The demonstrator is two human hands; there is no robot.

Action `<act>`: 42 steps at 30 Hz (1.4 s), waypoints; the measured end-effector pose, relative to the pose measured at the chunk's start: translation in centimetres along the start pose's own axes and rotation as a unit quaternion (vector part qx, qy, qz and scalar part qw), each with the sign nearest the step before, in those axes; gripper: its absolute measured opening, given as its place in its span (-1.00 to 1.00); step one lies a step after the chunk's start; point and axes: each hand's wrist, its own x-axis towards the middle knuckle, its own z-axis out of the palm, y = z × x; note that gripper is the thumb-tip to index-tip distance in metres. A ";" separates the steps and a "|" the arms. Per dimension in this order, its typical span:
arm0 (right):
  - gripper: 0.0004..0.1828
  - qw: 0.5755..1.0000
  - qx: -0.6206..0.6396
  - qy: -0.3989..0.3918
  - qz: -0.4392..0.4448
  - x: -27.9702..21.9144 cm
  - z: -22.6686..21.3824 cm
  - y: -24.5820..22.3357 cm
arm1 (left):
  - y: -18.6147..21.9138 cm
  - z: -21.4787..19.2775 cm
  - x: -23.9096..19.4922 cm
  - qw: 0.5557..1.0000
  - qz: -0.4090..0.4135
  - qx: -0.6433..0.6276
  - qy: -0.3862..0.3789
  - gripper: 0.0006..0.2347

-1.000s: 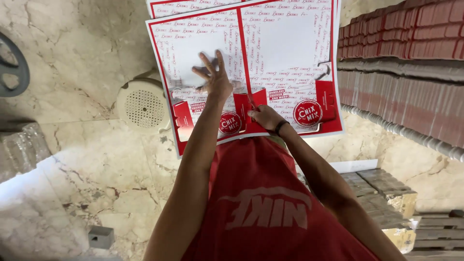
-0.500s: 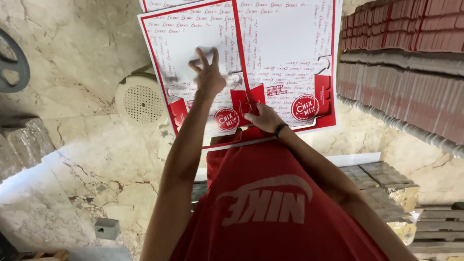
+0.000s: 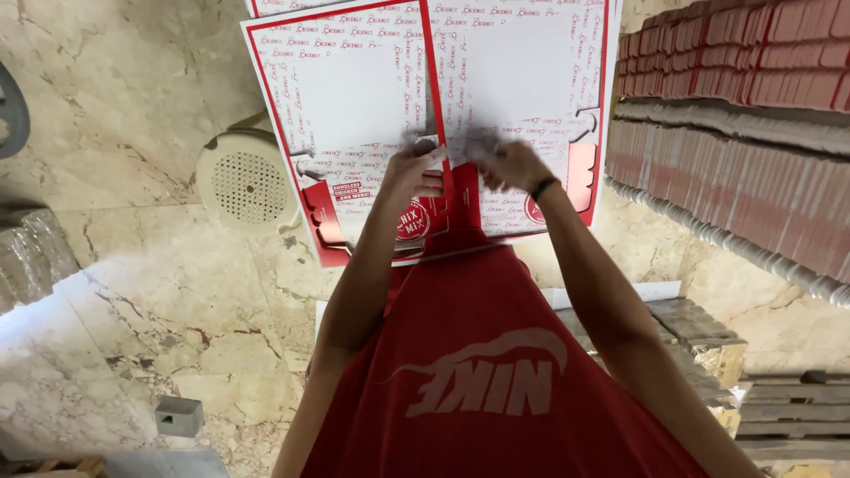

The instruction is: Folding flat cardboard sheets into pizza boxes and stacking them.

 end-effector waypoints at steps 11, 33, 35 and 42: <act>-0.37 0.989 -0.018 0.146 0.022 9.3 -2.0 -1.4 | 1.7 4.3 0.4 0.945 0.102 0.292 0.103 -0.73; -0.65 0.993 -0.098 0.050 -0.046 6.9 -3.0 -1.6 | 4.0 4.1 -2.0 0.977 0.050 0.207 0.033 -0.57; -0.69 0.994 -0.087 0.050 -0.034 6.8 -3.0 -1.6 | 4.0 4.6 -1.4 0.981 0.030 0.177 0.068 -0.70; -0.74 0.995 -0.079 0.058 -0.014 7.2 -2.8 -1.2 | 4.7 4.6 -0.4 0.994 -0.011 0.082 0.067 -0.68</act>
